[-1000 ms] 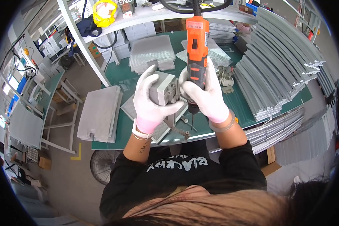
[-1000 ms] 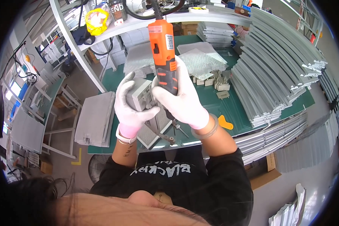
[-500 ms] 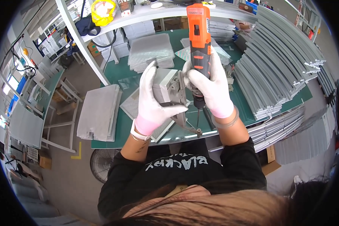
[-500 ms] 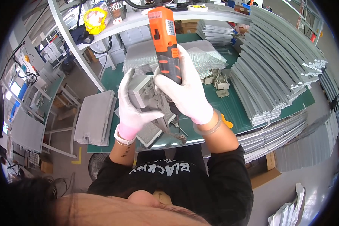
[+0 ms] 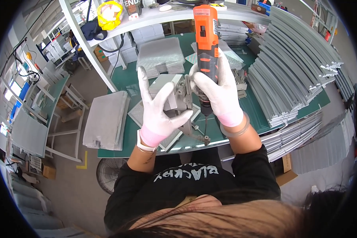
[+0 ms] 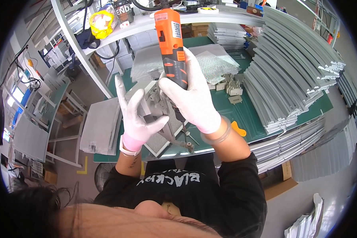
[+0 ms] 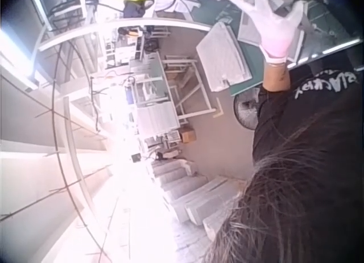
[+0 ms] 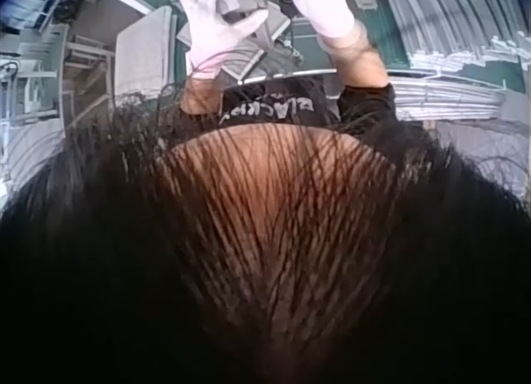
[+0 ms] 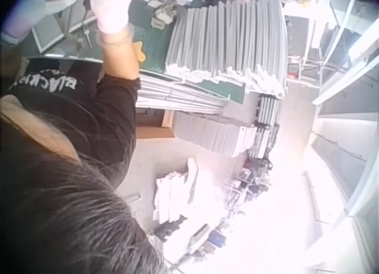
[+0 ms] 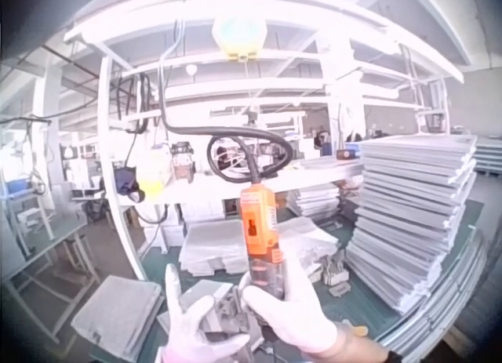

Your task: Assemble an industrial filter unit by applying masking tape to the housing and using a power drill to secure components.

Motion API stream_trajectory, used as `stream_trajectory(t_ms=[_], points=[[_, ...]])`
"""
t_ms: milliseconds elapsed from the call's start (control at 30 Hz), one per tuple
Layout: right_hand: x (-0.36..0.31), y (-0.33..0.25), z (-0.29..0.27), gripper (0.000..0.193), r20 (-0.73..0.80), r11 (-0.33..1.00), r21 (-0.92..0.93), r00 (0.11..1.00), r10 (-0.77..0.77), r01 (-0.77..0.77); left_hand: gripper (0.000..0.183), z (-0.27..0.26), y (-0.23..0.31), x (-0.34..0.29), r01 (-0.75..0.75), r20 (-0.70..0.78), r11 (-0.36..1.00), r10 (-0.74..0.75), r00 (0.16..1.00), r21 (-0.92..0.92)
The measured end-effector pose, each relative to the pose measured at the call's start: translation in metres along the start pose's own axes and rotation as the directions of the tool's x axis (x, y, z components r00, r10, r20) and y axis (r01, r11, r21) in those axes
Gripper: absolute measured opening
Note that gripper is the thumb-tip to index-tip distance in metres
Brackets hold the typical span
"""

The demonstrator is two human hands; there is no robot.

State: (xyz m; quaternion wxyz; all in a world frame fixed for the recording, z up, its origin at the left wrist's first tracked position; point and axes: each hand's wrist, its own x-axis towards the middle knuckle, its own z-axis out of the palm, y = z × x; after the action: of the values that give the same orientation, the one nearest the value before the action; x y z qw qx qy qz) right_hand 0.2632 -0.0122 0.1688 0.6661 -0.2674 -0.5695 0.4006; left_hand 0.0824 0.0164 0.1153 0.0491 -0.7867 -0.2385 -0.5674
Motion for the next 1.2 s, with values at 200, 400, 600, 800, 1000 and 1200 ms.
stream_trajectory(t_ms=[200,400,600,800,1000,1200], points=[[0.002,0.006,0.015,0.071,-0.028,0.999,-0.005,0.999,-0.038,0.038,0.072,0.005,0.002,-0.004,0.177,0.047,0.982,-0.174,0.984,-0.064],[0.0,0.005,0.021,0.073,-0.032,0.999,-0.034,0.999,-0.029,0.028,0.057,-0.003,-0.004,-0.003,-0.016,0.068,0.998,0.012,0.998,0.053],[0.002,0.008,0.023,0.069,-0.046,0.994,-0.081,0.996,-0.072,0.069,0.034,0.001,-0.008,-0.009,0.07,0.061,0.997,-0.073,0.996,0.044],[0.001,0.006,0.02,0.074,-0.036,0.999,-0.029,0.999,-0.014,0.013,0.033,0.004,-0.009,-0.01,0.034,0.034,0.999,-0.034,0.999,-0.001],[0.0,0.004,0.019,0.074,-0.044,1.0,-0.008,0.999,-0.006,0.006,0.032,0.002,-0.006,-0.007,0.043,0.06,0.999,-0.043,0.997,0.005],[-0.005,0.007,0.016,0.075,-0.028,0.997,-0.082,1.0,0.007,-0.009,0.031,-0.002,-0.003,-0.002,0.07,0.073,0.997,-0.067,0.995,-0.041]])
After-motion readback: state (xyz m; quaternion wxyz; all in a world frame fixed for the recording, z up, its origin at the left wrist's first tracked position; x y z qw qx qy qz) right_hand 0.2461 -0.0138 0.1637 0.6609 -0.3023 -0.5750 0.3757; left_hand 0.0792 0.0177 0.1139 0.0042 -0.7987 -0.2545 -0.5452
